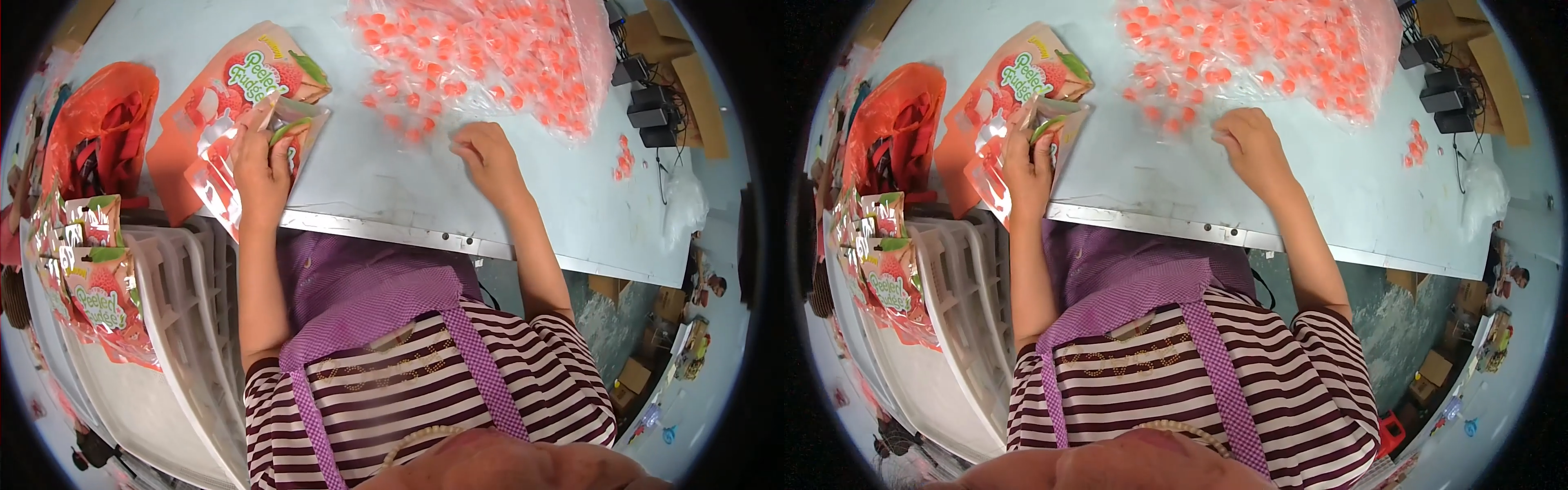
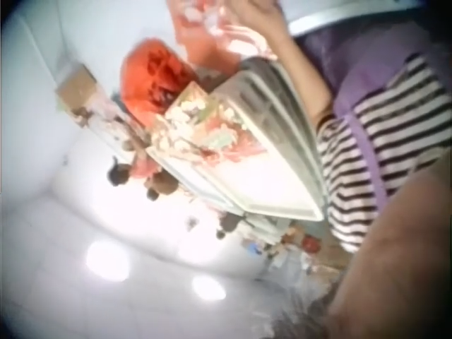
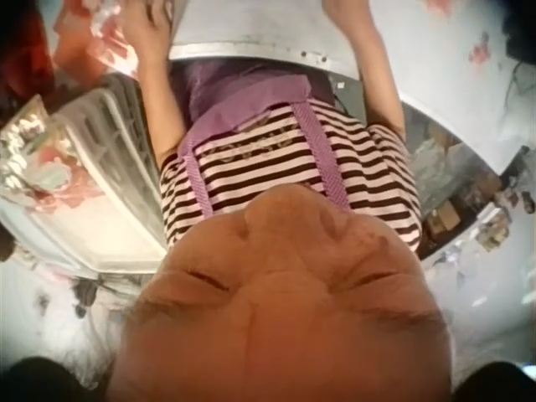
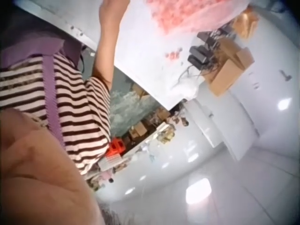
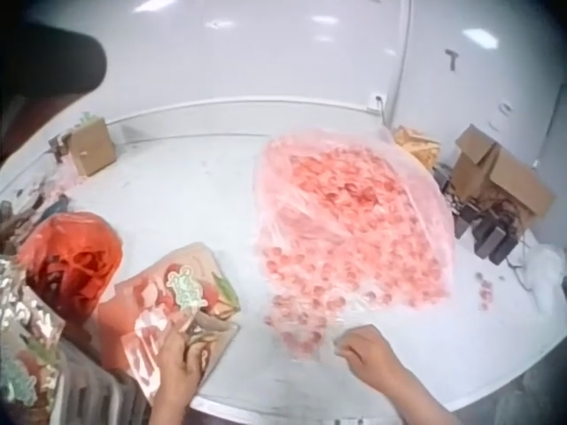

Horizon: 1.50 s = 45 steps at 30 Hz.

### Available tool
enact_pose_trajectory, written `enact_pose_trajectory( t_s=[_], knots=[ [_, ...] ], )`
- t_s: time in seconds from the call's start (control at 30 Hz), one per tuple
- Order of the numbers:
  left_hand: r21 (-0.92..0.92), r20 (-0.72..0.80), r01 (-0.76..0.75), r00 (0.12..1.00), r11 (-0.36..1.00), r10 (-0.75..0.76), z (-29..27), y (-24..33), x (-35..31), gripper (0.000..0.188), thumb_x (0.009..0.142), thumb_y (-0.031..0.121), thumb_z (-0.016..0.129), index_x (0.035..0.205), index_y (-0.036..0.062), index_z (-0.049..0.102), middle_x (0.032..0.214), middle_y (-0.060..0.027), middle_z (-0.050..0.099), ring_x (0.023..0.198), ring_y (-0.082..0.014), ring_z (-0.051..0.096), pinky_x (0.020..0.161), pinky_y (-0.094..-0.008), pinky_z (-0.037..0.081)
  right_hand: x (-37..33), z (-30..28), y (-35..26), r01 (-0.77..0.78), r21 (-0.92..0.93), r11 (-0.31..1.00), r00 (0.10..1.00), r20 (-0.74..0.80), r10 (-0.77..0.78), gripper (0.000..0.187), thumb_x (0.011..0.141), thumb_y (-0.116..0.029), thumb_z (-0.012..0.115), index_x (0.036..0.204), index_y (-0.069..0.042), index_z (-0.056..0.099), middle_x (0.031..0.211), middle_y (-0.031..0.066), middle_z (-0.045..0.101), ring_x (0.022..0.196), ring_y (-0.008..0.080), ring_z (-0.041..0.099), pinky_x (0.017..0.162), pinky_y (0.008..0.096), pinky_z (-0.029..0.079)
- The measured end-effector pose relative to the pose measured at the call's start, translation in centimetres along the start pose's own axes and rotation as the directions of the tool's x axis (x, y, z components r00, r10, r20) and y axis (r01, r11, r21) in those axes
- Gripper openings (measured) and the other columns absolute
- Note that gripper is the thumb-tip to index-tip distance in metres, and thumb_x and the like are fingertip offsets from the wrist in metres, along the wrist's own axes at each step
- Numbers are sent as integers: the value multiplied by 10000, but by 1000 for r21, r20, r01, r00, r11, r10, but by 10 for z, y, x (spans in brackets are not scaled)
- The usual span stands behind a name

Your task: Packing small candies into individual plastic pouches at a packaging station.

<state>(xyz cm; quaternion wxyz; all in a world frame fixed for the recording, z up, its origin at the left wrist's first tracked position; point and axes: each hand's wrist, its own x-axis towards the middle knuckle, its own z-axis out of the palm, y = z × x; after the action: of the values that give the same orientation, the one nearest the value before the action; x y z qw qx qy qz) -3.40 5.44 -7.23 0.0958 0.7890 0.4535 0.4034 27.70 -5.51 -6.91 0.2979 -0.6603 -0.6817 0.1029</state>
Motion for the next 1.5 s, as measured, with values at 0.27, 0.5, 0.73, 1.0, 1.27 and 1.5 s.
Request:
enact_pose_trajectory(
  t_s=[0.27,0.5,0.73,1.0,1.27,1.5],
  knots=[
    [9,-13,-47,999,999,47,1,3,0,156,835,138,615,859,2,542,873,-176,593,896,-365,547,973,-456,372,0,-9,-17,195,-118,974,978,-48,-202,319,706,-174,724,1001,-97,633,1128,68,537,1051,271,452,909,396,334],
    [22,42,-2,999,1000,1,0,4,-1,157,831,131,620,847,1,534,925,-175,605,899,-362,551,981,-456,362,14,26,-39,91,-131,987,995,54,-85,342,725,-233,719,1024,-107,610,1140,72,513,1034,262,460,906,394,315],
    [-9,15,-29,999,1000,30,-3,6,0,144,824,125,627,841,8,545,848,-159,590,867,-355,556,986,-469,358,-11,2,-27,195,-77,978,980,46,-192,259,730,-152,699,972,-111,613,1061,68,547,1020,250,480,900,368,314],
    [0,48,-4,999,1000,4,-2,4,1,141,836,132,611,844,0,561,859,-172,578,888,-387,529,965,-458,372,-28,-54,5,105,-73,992,993,-45,-108,207,777,-132,654,971,-73,612,1101,54,559,1062,215,482,948,352,317],
    [3,67,27,997,1000,-28,-1,5,-1,145,856,148,593,856,6,562,839,-164,569,911,-396,525,947,-452,369,-27,-78,28,-259,495,829,846,-298,442,229,921,-203,527,1028,-14,602,997,29,604,956,136,544,910,289,378],
    [39,3,-110,994,993,110,0,7,1,148,864,152,588,867,7,563,869,-165,578,882,-374,521,928,-447,370,19,-50,47,-227,114,967,924,-288,250,229,887,-220,560,1055,-74,612,1025,53,601,983,201,526,885,311,400]
  ],
)
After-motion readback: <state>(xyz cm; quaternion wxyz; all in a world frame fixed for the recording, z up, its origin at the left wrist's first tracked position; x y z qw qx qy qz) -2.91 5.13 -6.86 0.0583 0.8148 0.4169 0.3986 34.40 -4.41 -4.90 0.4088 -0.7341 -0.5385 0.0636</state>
